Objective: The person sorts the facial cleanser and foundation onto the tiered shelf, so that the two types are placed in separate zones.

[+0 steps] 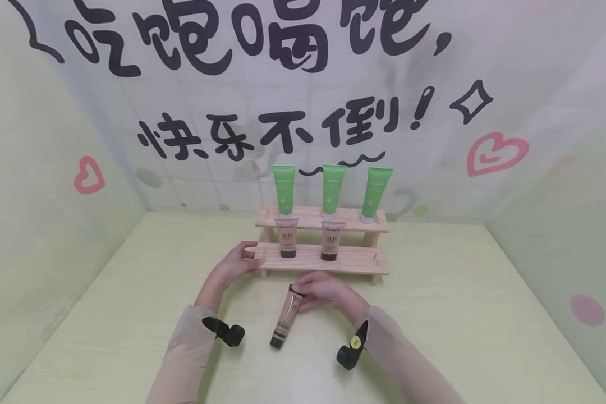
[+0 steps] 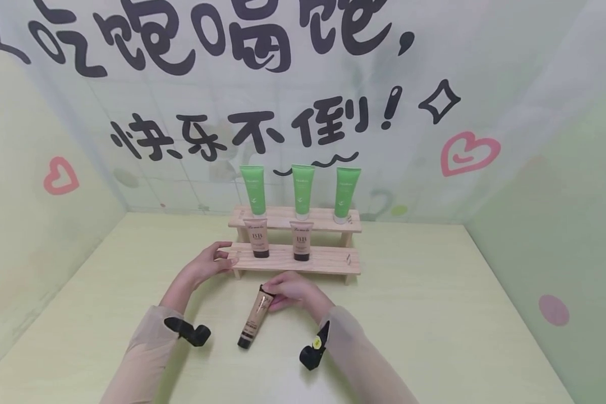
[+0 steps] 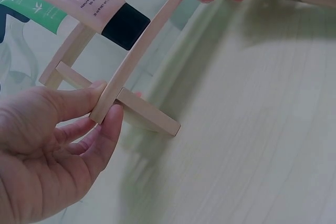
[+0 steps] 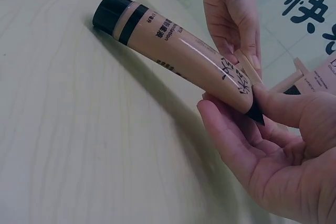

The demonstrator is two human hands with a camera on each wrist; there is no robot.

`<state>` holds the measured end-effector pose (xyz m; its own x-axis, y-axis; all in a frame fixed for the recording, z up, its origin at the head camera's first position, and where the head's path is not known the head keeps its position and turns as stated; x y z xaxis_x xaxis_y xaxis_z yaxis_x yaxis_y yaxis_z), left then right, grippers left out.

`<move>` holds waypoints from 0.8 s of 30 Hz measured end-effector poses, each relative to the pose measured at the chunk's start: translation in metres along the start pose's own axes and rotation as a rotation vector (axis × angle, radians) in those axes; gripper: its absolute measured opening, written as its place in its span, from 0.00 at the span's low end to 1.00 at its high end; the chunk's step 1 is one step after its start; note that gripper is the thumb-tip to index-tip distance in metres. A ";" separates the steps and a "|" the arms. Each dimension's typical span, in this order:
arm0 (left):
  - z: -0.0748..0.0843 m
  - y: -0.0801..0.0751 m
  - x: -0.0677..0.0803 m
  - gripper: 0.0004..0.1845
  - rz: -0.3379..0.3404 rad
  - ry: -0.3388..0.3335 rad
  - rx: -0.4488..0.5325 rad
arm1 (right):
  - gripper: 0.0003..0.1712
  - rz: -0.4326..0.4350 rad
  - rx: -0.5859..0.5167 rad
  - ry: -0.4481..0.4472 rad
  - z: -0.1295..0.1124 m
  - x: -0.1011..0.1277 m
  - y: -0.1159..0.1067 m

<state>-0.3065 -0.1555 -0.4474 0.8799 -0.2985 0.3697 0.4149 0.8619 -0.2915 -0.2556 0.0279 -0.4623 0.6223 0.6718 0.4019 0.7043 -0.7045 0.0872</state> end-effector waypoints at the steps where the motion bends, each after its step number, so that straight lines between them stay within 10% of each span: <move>1: 0.000 0.000 0.000 0.32 -0.003 0.003 0.002 | 0.17 0.001 0.008 0.001 -0.001 0.001 -0.002; 24: 0.001 -0.001 0.000 0.32 -0.005 -0.018 0.017 | 0.17 0.017 0.111 -0.013 -0.017 0.041 -0.042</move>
Point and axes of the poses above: each hand's wrist, its own x-axis away from the middle knuckle, its own y-axis out of the palm, z = x × y, the point moved 8 cm from there along -x, towards the middle knuckle, and after that the axes turned 11 degrees about -z, right-handed, at the moved point
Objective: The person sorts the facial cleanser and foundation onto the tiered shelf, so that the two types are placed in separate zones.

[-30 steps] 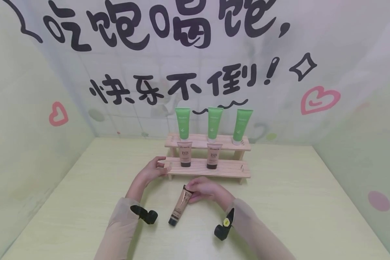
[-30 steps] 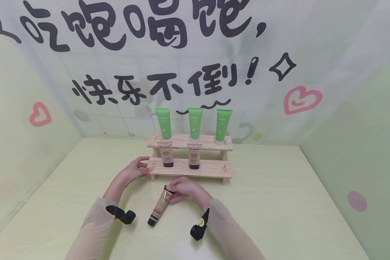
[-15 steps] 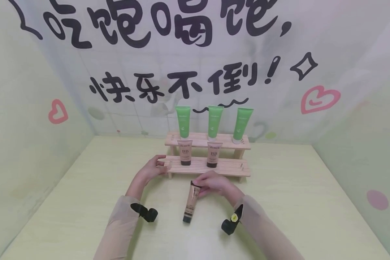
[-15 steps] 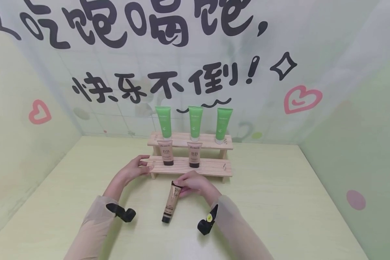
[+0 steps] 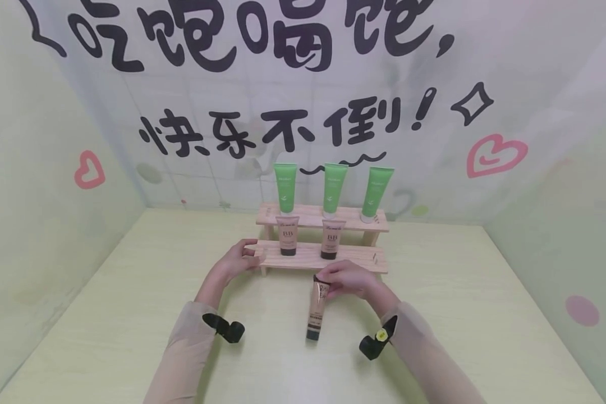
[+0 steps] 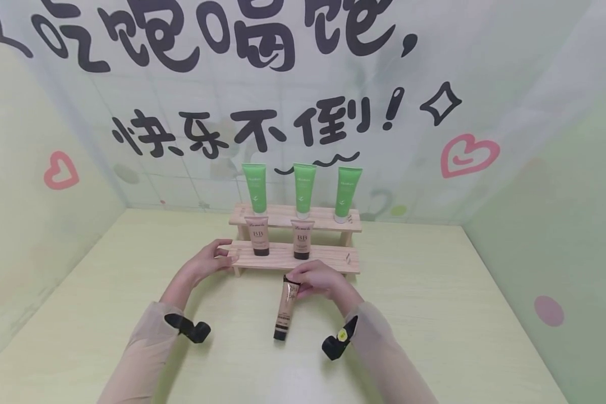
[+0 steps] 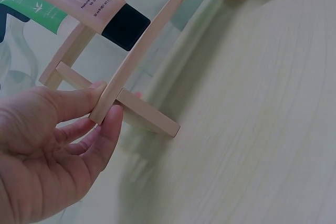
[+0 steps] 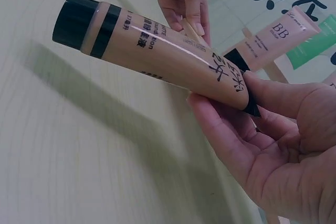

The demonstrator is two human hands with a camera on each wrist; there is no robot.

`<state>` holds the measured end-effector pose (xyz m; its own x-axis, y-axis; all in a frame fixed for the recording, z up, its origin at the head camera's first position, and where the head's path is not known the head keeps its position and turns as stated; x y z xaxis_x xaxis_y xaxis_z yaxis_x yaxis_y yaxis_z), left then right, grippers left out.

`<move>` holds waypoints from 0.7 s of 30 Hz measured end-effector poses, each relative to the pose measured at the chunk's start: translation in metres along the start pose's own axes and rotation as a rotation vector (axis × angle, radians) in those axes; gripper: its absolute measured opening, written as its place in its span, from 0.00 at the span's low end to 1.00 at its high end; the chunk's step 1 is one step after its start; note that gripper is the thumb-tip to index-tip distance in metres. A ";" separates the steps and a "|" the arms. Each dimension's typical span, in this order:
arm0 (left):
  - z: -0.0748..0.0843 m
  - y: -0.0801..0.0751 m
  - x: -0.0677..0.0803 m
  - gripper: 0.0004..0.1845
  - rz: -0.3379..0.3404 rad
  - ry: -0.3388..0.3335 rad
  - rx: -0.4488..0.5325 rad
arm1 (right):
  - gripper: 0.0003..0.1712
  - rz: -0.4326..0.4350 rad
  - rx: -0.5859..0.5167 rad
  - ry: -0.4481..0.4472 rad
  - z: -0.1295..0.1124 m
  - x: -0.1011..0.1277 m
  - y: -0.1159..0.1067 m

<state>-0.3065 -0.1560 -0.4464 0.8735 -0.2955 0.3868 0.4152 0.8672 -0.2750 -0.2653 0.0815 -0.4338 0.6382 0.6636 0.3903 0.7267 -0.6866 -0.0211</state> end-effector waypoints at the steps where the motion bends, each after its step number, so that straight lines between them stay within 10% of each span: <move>1: 0.000 0.000 0.000 0.32 0.001 0.001 0.001 | 0.17 0.003 0.010 0.000 -0.001 0.003 -0.002; 21: 0.001 0.000 0.000 0.33 0.004 0.013 -0.002 | 0.19 0.100 0.088 -0.033 -0.023 0.044 -0.051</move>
Point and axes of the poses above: each hand's wrist, its own x-axis away from the middle knuckle, its own y-axis out of the palm, z = x × y, the point moved 8 cm from there along -x, towards the middle knuckle, and after that the axes turned 11 degrees about -z, right-handed, at the moved point
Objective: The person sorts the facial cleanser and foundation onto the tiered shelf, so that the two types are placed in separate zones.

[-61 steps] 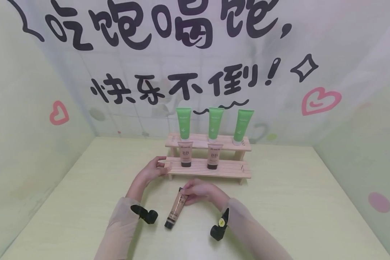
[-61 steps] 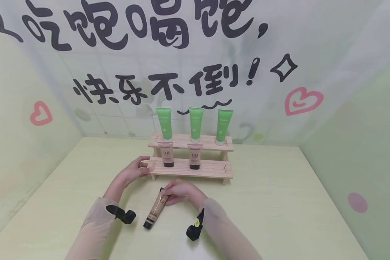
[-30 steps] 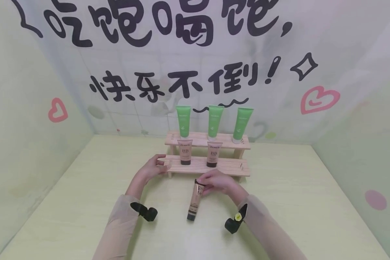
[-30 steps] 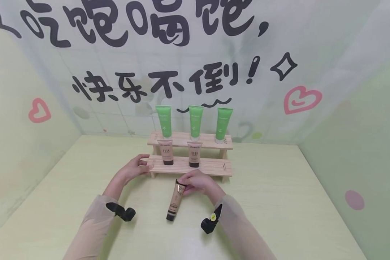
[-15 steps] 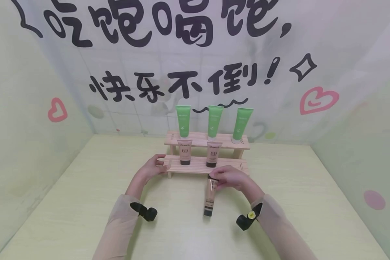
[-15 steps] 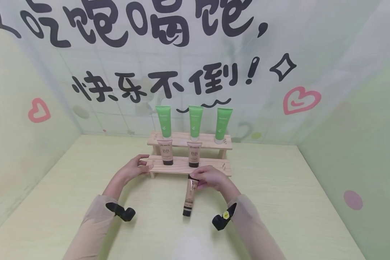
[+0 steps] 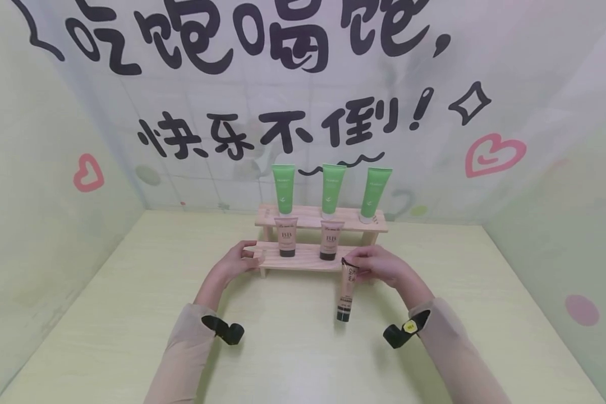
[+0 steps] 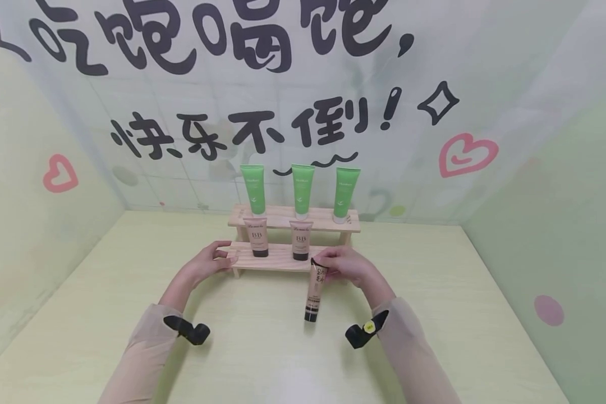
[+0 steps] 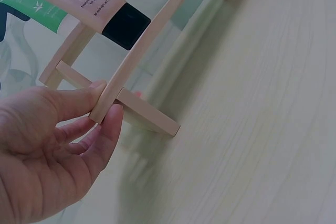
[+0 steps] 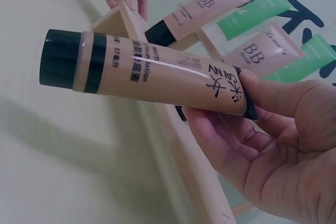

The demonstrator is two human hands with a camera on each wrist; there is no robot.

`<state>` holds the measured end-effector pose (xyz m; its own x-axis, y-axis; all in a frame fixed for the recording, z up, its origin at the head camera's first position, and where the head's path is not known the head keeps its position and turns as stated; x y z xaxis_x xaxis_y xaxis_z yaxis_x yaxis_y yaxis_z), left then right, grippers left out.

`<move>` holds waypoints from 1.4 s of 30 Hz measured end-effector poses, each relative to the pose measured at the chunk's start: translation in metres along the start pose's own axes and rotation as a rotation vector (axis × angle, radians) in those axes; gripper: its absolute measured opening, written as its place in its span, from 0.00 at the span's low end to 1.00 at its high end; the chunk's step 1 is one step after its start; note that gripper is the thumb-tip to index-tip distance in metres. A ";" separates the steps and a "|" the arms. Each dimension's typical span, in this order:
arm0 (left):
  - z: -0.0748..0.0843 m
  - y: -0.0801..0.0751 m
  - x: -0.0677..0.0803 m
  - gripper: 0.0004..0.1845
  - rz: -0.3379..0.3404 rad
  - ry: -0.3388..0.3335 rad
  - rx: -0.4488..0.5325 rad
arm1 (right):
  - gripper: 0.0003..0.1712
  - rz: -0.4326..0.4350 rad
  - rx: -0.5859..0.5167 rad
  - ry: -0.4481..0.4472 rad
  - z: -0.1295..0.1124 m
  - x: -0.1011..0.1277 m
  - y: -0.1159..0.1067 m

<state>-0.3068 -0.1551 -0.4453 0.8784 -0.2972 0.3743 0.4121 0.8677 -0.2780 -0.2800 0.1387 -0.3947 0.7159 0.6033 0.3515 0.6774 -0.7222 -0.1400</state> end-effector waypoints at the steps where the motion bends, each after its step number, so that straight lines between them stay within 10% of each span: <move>1: 0.000 0.000 0.000 0.33 -0.003 0.002 0.003 | 0.19 0.012 0.012 0.007 -0.001 0.002 -0.003; 42: -0.002 0.000 0.000 0.32 -0.003 -0.008 -0.006 | 0.22 0.441 0.347 -0.039 -0.057 0.029 -0.074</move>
Point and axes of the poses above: each hand's wrist, its own x-axis away from the middle knuckle, its own y-axis out of the palm, z = x × y, the point moved 8 cm from there along -x, towards the middle knuckle, and after that the axes turned 11 degrees about -z, right-handed, at the moved point
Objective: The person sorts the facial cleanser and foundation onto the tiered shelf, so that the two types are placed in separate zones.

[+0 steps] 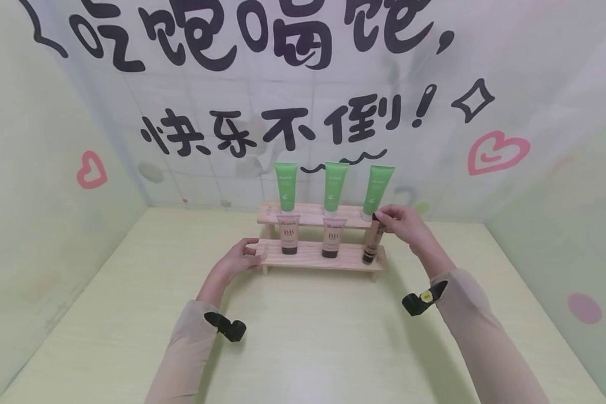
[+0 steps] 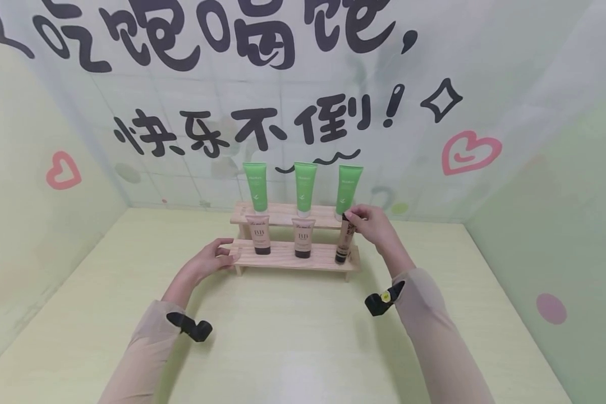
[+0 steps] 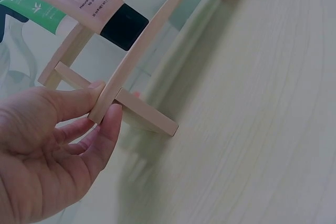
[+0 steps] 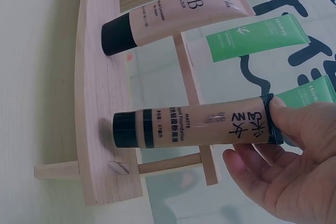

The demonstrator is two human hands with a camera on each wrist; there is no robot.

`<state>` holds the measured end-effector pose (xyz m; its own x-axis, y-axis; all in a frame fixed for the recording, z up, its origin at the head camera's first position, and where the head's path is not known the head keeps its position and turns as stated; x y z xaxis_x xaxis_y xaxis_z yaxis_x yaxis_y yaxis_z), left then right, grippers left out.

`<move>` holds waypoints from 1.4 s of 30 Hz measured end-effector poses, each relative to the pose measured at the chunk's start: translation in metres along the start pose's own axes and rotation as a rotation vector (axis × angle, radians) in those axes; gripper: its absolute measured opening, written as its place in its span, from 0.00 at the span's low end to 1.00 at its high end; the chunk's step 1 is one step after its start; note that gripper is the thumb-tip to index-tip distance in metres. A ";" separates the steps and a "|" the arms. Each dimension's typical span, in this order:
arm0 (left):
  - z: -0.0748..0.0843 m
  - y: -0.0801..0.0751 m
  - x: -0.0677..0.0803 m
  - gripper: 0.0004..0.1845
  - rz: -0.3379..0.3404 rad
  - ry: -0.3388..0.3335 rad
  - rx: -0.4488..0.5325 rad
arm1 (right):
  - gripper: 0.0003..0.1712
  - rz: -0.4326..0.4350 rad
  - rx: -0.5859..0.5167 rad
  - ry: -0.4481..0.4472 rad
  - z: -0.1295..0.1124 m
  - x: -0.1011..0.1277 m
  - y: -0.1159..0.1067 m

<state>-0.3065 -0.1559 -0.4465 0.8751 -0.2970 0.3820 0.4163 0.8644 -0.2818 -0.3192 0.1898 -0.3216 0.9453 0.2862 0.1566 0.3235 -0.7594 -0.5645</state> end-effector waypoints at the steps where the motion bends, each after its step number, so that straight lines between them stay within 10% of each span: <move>1: 0.000 0.000 0.000 0.32 0.000 -0.001 -0.001 | 0.22 0.010 0.001 -0.007 0.000 0.000 0.000; 21: 0.001 0.003 0.004 0.33 -0.011 0.004 0.018 | 0.18 0.085 0.065 -0.102 0.004 0.005 0.005; 42: 0.000 0.001 0.005 0.33 -0.014 0.037 -0.017 | 0.25 -0.014 -0.019 -0.160 0.008 0.008 0.022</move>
Point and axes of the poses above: each hand's wrist, its own x-axis away from the middle knuckle, its own y-axis out of the palm, z = x × y, the point moved 8 cm from there along -x, towards the middle knuckle, and after that the axes turned 11 degrees about -z, right-handed, at the moved point
